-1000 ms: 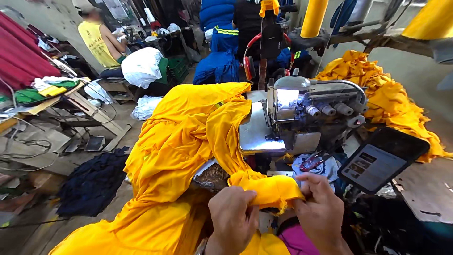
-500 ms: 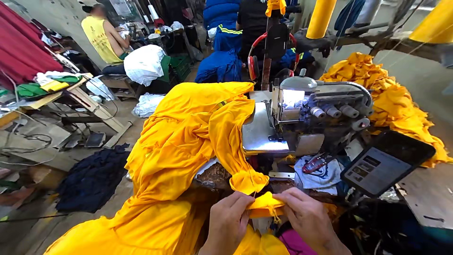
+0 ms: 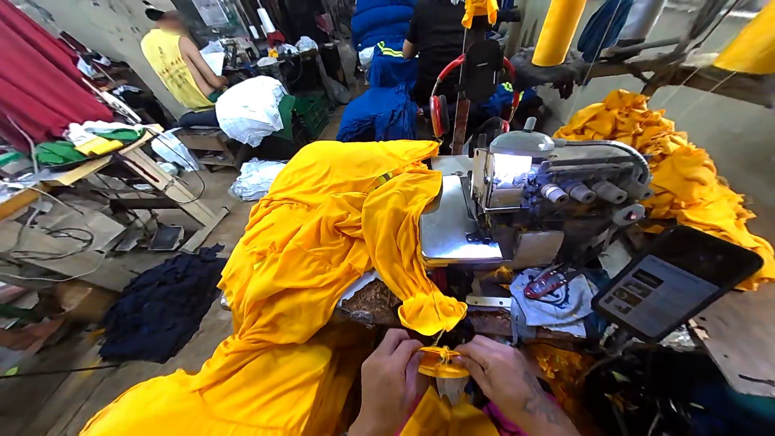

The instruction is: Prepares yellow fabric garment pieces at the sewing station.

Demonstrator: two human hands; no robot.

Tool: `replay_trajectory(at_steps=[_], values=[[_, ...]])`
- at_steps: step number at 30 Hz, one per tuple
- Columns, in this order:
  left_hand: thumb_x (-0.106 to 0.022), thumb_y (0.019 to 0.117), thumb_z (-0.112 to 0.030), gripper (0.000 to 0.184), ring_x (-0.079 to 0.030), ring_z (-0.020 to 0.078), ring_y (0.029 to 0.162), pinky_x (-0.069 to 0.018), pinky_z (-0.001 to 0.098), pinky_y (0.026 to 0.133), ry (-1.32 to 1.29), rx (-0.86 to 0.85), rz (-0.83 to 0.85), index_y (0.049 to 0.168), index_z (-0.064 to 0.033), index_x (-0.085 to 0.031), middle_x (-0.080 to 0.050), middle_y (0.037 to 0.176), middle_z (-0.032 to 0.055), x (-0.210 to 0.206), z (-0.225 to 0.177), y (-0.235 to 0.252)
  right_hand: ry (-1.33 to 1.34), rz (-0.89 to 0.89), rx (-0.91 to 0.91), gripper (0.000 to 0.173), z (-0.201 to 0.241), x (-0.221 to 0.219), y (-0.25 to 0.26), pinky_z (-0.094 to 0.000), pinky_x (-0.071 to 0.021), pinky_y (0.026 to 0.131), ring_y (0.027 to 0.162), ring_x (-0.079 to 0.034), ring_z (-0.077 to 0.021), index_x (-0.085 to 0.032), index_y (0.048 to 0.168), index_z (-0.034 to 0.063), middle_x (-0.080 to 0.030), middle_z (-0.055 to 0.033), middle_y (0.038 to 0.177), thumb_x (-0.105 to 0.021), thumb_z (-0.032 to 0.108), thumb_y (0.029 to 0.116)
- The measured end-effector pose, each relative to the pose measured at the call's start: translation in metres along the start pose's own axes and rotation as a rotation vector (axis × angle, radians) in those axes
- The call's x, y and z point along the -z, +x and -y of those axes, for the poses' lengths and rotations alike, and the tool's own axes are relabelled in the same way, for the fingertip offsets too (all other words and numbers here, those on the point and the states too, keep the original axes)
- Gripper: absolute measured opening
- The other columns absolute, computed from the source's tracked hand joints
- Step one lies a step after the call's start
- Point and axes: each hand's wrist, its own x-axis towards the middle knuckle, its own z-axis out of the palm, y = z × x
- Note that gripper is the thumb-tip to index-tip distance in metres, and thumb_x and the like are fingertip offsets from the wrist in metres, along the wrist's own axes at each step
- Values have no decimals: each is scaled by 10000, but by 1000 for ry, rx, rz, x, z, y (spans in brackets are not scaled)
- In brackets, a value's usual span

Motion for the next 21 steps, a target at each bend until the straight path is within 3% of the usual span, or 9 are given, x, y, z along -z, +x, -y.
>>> replay_trajectory(at_steps=[3, 6, 9, 12, 15, 19, 21], values=[[-647, 961, -288, 192, -646, 96, 809, -576, 237, 688, 54, -9, -108, 899, -162, -777, -659, 1133, 102, -2, 0, 8, -49, -67, 4, 269, 2, -2, 6, -315, -596, 612, 718, -702, -134, -773, 967, 161, -703, -4, 818, -579, 343, 1002], [-637, 968, -268, 192, -663, 124, 882, -575, 285, 786, 60, -46, -103, 890, -158, -773, -629, 1340, 134, -1, 4, 18, -55, -132, -15, 220, 5, -2, 12, -335, -610, 613, 715, -718, -137, -751, 1051, 142, -732, -4, 856, -625, 309, 983], [-622, 981, -242, 192, -718, 162, 955, -599, 338, 810, 63, -132, -60, 922, -149, -779, -732, 1174, 54, 3, 9, 28, -38, -223, -61, 324, 10, -1, 19, -318, -591, 554, 610, -679, -123, -691, 1194, 95, -710, 20, 765, -684, 289, 934], [-621, 964, -204, 178, -717, 139, 894, -594, 314, 744, 51, -171, -45, 930, -131, -780, -750, 1023, 21, 6, 12, 35, -72, -227, -34, 439, 5, -2, 24, -325, -583, 553, 592, -662, -136, -682, 1335, 104, -708, 8, 754, -664, 313, 950], [-640, 955, -178, 156, -707, 134, 890, -602, 288, 773, -10, -138, -15, 930, -101, -774, -727, 1000, 46, 7, 11, 36, -107, -212, -23, 315, 2, -1, 28, -351, -605, 601, 673, -709, -161, -754, 1199, 132, -747, -21, 855, -631, 317, 975], [-664, 927, -130, 104, -691, 100, 869, -591, 213, 778, -94, -105, -33, 911, -72, -748, -701, 971, 68, 9, 8, 36, -127, -249, -31, 244, 2, 0, 30, -327, -601, 600, 711, -721, -142, -789, 1001, 145, -741, -10, 840, -615, 313, 974], [-657, 918, -102, 102, -696, 96, 880, -587, 198, 796, -116, -91, -64, 963, -44, -727, -705, 966, 78, 10, 4, 37, -130, -279, -30, 222, 3, 1, 31, -311, -597, 596, 715, -721, -126, -786, 942, 151, -740, 6, 824, -623, 301, 959]])
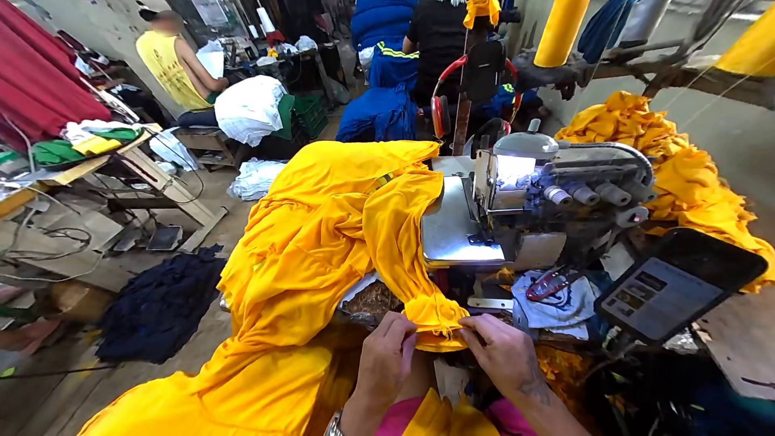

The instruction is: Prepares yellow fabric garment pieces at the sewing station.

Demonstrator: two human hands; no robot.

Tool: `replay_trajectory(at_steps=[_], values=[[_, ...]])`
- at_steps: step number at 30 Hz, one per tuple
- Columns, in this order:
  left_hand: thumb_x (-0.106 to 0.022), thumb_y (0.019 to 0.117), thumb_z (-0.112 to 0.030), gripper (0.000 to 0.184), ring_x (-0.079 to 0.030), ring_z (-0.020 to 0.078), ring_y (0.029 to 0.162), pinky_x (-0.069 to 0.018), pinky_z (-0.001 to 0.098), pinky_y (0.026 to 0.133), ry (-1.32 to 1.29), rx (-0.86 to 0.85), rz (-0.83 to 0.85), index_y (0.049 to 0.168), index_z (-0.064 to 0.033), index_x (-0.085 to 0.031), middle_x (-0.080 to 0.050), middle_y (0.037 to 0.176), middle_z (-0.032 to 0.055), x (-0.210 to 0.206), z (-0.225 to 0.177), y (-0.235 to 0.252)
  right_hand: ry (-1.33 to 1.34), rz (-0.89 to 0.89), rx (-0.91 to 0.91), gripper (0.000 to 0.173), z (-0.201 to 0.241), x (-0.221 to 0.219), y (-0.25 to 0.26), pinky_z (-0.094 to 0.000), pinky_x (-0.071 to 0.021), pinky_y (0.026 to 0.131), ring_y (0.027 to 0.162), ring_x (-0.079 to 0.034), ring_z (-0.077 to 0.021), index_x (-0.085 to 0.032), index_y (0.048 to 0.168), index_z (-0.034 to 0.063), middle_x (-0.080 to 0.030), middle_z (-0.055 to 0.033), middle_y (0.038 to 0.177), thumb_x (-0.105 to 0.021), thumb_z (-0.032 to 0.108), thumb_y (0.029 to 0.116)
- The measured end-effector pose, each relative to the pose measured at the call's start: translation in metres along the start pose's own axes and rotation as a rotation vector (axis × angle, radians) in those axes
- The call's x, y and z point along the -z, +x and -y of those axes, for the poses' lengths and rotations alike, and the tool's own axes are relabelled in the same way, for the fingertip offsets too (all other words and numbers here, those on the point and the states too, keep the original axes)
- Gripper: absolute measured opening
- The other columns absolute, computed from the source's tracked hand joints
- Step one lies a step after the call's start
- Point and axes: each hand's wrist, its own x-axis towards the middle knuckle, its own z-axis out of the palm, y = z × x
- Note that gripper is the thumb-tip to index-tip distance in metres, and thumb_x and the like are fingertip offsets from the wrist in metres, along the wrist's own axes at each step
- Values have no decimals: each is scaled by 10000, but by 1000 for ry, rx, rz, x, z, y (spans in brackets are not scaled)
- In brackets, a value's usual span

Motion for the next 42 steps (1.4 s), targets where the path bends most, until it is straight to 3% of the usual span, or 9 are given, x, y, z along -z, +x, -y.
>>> replay_trajectory(at_steps=[2, 5, 10, 13, 16, 19, 26, 38, 42], values=[[-647, 925, -118, 195, -698, 103, 871, -583, 202, 806, 11, 4, -34, 1061, -11, -735, -709, 964, 92, 0, -4, 2, 10, -29, -1, 209, 1, 2, 2, -293, -590, 591, 707, -714, -111, -784, 907, 154, -735, 16, 807, -634, 294, 942], [-666, 979, -253, 189, -667, 56, 875, -571, 173, 799, -3, 37, -115, 985, -96, -770, -681, 944, 39, 1, -12, 3, 44, -86, -5, 165, 4, 9, 5, -270, -584, 610, 734, -698, -94, -782, 874, 173, -723, 23, 831, -669, 286, 916], [-638, 1004, -244, 137, -631, 119, 1102, -521, 299, 975, -376, 232, -217, 981, -147, -733, -686, 1091, -1, -1, -40, 11, 280, -155, 14, 97, 13, 23, 8, -254, -586, 899, 1041, -687, -104, -769, 904, 161, -735, -13, 1036, -712, 236, 927], [-598, 1030, -151, 106, -671, 45, 909, -582, 196, 814, -536, 113, -200, 1010, -86, -680, -689, 972, -2, 2, -60, 48, 546, -115, -37, 170, 25, 39, 12, -205, -601, 812, 915, -697, -46, -726, 978, 90, -732, -8, 957, -697, 258, 979], [-573, 1047, -177, 117, -642, 23, 879, -562, 175, 758, -232, -248, -75, 1015, -138, -679, -652, 983, -20, 12, -71, 119, 723, -95, -142, 228, 33, 63, 29, -212, -612, 826, 944, -696, -36, -723, 1129, 54, -727, -14, 1026, -659, 233, 1004], [-629, 971, -97, 123, -668, 141, 771, -564, 294, 611, 38, -470, 85, 961, -126, -748, -678, 930, 35, -11, -60, 182, 787, -141, -327, 212, 13, 48, 49, -196, -587, 691, 779, -670, -24, -745, 958, 75, -706, 24, 871, -624, 241, 1010], [-651, 938, -486, 290, -631, 232, 938, -462, 515, 814, 375, -1, 219, 898, -217, -752, -678, 934, -15, -51, -28, 184, 947, -102, -552, 158, -10, 34, 40, -282, -623, 645, 711, -699, -102, -743, 925, 11, -726, -36, 860, -650, 122, 989], [-668, 911, -356, 159, -608, 257, 964, -415, 549, 820, 380, 93, 377, 919, -216, -743, -650, 919, 1, -66, -28, 222, 910, -228, -526, 104, -9, 27, 50, -251, -623, 670, 739, -687, -80, -749, 928, -18, -697, -48, 879, -675, 51, 952], [-696, 936, -370, 183, -624, 285, 961, -438, 586, 814, 345, 16, 339, 968, -195, -740, -665, 950, 30, -56, -16, 236, 884, -320, -577, 325, -14, 14, 75, -235, -536, 494, 535, -597, -63, -641, 643, 68, -620, 6, 637, -731, 185, 933]])
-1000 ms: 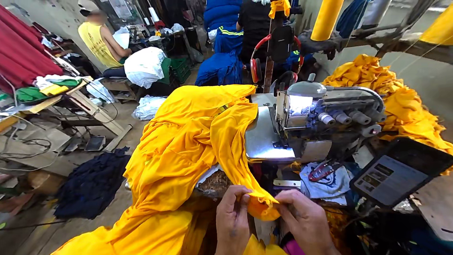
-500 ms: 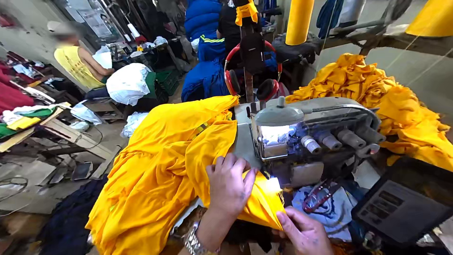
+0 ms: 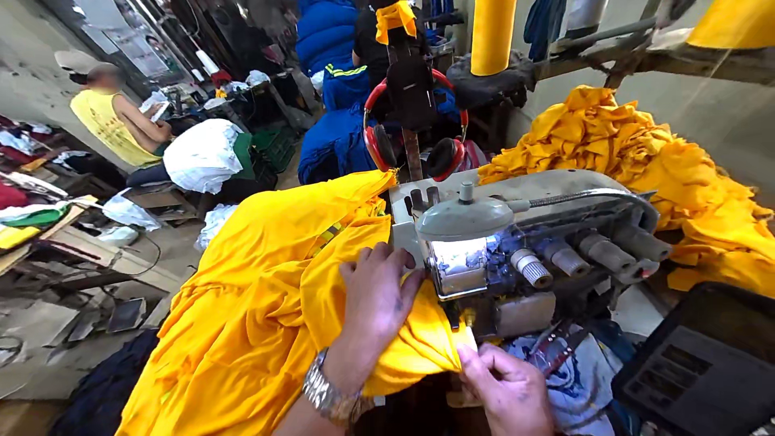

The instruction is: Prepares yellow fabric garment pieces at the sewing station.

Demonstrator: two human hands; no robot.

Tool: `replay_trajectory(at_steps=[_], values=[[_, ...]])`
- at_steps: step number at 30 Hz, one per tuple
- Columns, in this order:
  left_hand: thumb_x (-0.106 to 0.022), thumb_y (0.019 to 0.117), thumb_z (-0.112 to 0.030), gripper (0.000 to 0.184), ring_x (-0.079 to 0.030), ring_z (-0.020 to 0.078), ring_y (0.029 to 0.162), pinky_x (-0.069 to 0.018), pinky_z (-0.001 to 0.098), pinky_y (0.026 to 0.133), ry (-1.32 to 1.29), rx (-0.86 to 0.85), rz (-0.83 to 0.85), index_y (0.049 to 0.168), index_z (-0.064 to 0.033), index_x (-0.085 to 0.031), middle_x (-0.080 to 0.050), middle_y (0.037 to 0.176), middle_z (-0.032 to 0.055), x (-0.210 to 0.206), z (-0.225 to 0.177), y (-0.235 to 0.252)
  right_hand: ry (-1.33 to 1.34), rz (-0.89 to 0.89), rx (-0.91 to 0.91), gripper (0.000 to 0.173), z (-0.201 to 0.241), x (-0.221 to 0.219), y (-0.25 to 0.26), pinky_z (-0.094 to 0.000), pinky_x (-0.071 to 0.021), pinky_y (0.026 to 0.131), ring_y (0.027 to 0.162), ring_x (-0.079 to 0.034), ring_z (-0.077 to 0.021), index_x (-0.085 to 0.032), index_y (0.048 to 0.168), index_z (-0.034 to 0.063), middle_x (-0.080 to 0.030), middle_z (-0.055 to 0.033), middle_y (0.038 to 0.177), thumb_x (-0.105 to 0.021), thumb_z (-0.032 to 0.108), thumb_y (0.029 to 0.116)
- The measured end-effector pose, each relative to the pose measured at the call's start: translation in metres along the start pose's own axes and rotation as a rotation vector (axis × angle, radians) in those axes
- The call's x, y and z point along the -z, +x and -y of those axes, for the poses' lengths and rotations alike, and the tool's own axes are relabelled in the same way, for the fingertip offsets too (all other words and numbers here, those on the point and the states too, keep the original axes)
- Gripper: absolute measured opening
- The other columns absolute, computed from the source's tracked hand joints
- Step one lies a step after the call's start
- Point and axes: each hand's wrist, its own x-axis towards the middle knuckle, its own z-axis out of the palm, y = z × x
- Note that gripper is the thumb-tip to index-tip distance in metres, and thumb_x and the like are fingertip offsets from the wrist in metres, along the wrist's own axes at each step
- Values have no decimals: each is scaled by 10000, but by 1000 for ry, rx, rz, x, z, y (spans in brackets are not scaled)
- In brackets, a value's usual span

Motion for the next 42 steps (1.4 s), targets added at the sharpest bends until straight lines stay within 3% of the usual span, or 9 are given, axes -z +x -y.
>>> replay_trajectory(at_steps=[9, 12, 15, 20, 25, 31, 33, 36, 42], values=[[-565, 996, -418, 254, -602, 57, 915, -457, 437, 856, -213, -72, -119, 865, -261, -716, -643, 929, -133, 38, 8, -55, -71, -6, -117, 414, 12, 4, 7, -226, -490, 423, 453, -562, -44, -609, 595, 114, -614, 30, 566, -754, 320, 923], [-578, 1004, -409, 260, -633, 62, 944, -476, 444, 894, -170, -174, -156, 891, -239, -739, -678, 958, -109, 58, -13, -58, -163, -3, 193, 156, 24, 13, 12, -202, -543, 524, 627, -618, -43, -746, 912, 84, -693, -2, 867, -793, 232, 898], [-586, 1005, -372, 246, -627, 65, 931, -450, 431, 894, -103, -267, -160, 882, -222, -737, -671, 943, -95, 56, -34, -62, -406, 151, 262, 272, 50, 10, 32, -228, -579, 570, 684, -654, -38, -756, 1111, 121, -716, -1, 1053, -753, 240, 866], [-585, 1005, -383, 249, -649, 123, 909, -480, 453, 851, 1, -288, -117, 925, -208, -743, -672, 944, -52, 61, -25, -63, 69, 526, -133, 121, 68, 13, 46, -232, -535, 473, 523, -605, -69, -718, 958, 84, -697, -1, 776, -722, 205, 953], [-522, 1046, -152, 257, -707, 203, 1014, -544, 416, 890, -138, -327, 41, 1071, -97, -771, -755, 1066, 47, 75, -27, -71, 65, 522, -395, 237, 73, 16, 38, -249, -558, 513, 592, -637, -98, -688, 1095, 44, -698, -34, 873, -753, 173, 908], [-572, 895, 15, 319, -698, 163, 951, -548, 415, 790, -58, -625, -4, 1051, -184, -767, -750, 1124, -51, 44, -11, -46, -96, 498, -227, 218, 68, 16, 40, -266, -572, 567, 622, -657, -112, -707, 915, 70, -699, -21, 793, -813, 253, 863], [-584, 940, -9, 270, -708, 155, 958, -558, 392, 773, -72, -694, 103, 1101, -161, -738, -730, 1226, -38, 46, -22, -43, -96, 483, -165, 238, 64, 18, 36, -298, -606, 614, 667, -692, -132, -696, 882, 76, -717, -30, 812, -820, 277, 858], [-588, 1015, -126, 208, -707, 182, 865, -583, 386, 706, -68, -737, 269, 1180, -110, -713, -713, 1059, 39, 55, -24, -30, -150, 550, -69, 203, 63, 24, 35, -290, -623, 654, 701, -703, -113, -711, 899, 82, -718, -8, 850, -774, 275, 902], [-602, 1020, -179, 188, -646, 154, 772, -551, 360, 639, 12, -747, 363, 879, -106, -703, -636, 914, 24, 76, -33, -14, -159, 656, -76, 160, 67, 23, 52, -293, -631, 664, 726, -718, -123, -725, 1062, 65, -739, -28, 943, -699, 186, 961]])
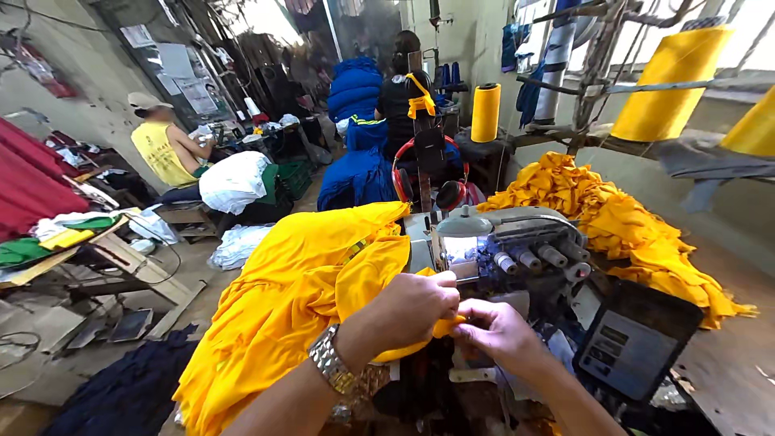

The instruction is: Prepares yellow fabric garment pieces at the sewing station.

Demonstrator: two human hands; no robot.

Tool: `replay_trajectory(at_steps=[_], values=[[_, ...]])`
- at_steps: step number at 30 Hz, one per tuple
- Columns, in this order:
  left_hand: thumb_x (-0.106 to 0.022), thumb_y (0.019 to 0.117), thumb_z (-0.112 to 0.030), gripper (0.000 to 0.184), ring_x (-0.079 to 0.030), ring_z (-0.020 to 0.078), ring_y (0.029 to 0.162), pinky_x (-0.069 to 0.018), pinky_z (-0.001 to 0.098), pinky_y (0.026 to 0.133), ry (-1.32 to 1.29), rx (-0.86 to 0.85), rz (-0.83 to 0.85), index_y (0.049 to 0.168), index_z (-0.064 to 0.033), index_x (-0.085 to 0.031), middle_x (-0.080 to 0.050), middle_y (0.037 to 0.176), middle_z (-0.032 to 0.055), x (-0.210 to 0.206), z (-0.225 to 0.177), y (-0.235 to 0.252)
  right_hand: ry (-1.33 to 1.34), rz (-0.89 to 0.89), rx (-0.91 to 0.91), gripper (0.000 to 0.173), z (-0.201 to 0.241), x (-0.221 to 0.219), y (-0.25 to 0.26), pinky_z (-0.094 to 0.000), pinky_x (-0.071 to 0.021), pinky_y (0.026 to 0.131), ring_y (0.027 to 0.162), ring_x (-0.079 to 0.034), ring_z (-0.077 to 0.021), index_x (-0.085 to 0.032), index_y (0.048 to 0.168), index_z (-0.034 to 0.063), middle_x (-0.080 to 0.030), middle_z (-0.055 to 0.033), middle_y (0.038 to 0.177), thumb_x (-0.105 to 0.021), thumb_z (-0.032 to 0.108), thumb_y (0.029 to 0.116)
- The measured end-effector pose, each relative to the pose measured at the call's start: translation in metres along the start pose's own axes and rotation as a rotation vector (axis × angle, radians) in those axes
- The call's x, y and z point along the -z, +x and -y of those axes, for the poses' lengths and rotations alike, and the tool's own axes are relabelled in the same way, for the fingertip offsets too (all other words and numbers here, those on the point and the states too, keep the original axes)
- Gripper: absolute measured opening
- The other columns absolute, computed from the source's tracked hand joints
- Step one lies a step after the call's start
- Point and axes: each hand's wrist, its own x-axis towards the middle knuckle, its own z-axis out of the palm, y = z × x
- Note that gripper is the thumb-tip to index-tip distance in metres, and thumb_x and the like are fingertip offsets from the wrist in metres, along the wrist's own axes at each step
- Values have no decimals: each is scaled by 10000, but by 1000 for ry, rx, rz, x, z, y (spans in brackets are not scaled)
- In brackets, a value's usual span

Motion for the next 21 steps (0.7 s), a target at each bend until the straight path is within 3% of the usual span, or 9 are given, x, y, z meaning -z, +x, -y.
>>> replay_trajectory(at_steps=[3, 5, 8, 10, 12, 15, 18, 21], values=[[-614, 1003, -147, 143, -657, 139, 789, -563, 341, 643, 21, 28, -57, 896, -119, -704, -647, 968, 17, 1, -8, 0, 51, 97, -76, 165, 5, 1, 6, -300, -620, 601, 653, -707, -134, -721, 1063, 77, -736, -32, 858, -672, 216, 989], [-655, 983, -157, 78, -680, 168, 839, -591, 375, 686, -50, 145, -117, 979, -103, -711, -665, 1025, 40, -8, -5, -12, 123, 188, -38, 187, 5, -2, -1, -311, -624, 575, 606, -690, -128, -710, 1047, 66, -722, -26, 828, -652, 240, 1007], [-745, 925, -352, 414, -671, 312, 994, -562, 548, 845, -260, 500, -61, 1220, -72, -665, -650, 1171, 142, -28, 7, -52, 285, 169, -83, 179, -6, -4, -16, -312, -611, 533, 559, -657, -120, -693, 1054, 76, -706, -17, 830, -627, 238, 1016], [-720, 944, -264, 339, -640, 340, 990, -544, 540, 859, -366, 562, 59, 1157, -13, -636, -611, 1128, 188, -37, 14, -72, 328, 107, -149, 189, -13, -4, -21, -294, -589, 512, 542, -633, -109, -693, 1047, 83, -697, -15, 823, -632, 258, 1008], [-592, 942, -54, 121, -651, 322, 937, -549, 513, 822, -262, 526, 88, 1007, -1, -679, -643, 1002, 166, -31, 20, -80, 303, 50, -132, 202, -14, -8, -21, -281, -584, 519, 543, -634, -98, -718, 985, 80, -700, -6, 783, -656, 271, 999], [-596, 923, 4, 195, -659, 317, 974, -515, 554, 848, 143, 550, 41, 958, -104, -754, -683, 985, 99, -12, 28, -79, 228, 4, -38, 202, -17, -17, -20, -302, -619, 632, 637, -691, -122, -741, 973, 57, -726, -20, 787, -695, 254, 977], [-639, 898, -43, 178, -679, 232, 949, -544, 494, 812, 205, 253, -160, 925, -166, -764, -718, 981, 5, -5, 20, -58, 207, -64, 47, 189, -27, -26, -18, -323, -642, 696, 713, -721, -140, -761, 969, 42, -747, -40, 859, -729, 228, 950], [-633, 890, 30, 254, -692, 204, 951, -531, 454, 801, 201, 29, -110, 991, -160, -767, -753, 1052, -18, -24, 21, -26, 239, -106, 52, 153, -26, -32, -19, -310, -637, 674, 685, -720, -133, -763, 933, 33, -749, -43, 806, -752, 185, 923]])
